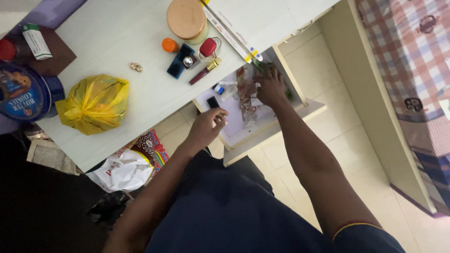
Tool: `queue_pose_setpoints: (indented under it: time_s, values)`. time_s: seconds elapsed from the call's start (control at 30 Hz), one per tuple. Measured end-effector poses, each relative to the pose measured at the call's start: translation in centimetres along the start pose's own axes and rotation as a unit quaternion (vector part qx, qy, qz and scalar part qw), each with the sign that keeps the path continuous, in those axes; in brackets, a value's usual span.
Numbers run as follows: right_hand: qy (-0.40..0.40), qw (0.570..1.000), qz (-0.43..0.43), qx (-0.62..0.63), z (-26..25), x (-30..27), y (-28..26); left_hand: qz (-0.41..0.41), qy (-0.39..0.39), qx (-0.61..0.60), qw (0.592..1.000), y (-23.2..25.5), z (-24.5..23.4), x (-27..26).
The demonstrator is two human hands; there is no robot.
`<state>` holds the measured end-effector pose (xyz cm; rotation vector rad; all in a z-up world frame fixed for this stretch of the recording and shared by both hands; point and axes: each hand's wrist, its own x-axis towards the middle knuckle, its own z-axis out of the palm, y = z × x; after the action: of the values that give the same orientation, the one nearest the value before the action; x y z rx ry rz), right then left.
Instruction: The person opens a drawer and removes its contents one by one, placing them on the dresser surface. Items include containers, combs, pens, and small accessories. The drawer is emptied by the end of the clip.
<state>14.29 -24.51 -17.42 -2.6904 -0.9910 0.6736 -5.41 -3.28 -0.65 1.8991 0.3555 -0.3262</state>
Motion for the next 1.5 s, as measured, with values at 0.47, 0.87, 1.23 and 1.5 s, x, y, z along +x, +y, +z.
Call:
queue_pose_setpoints:
  time_s: [0.47,0.87,1.23,1.5]
  values:
    - [0.152,0.969,-0.006,0.195,-2.2,-1.7,-4.1,-0.002,0.014,-0.012,1.000,0.7,2.2,-0.6]
    - [0.168,0.953,-0.093,0.234,-14.7,-14.1,-11.9,0.008,0.101,-0.123,0.987,6.7,3.0,3.5]
    - [0.090,0.906,0.024,0.413,-14.5,-15.0,-7.0,0.020,0.218,-0.306,0.927,5.5,0.6,3.9]
    - [-0.007,0.835,0.063,0.546,-13.3,-17.2,-5.2,-0.005,0.227,-0.396,0.890,5.0,-1.5,3.3]
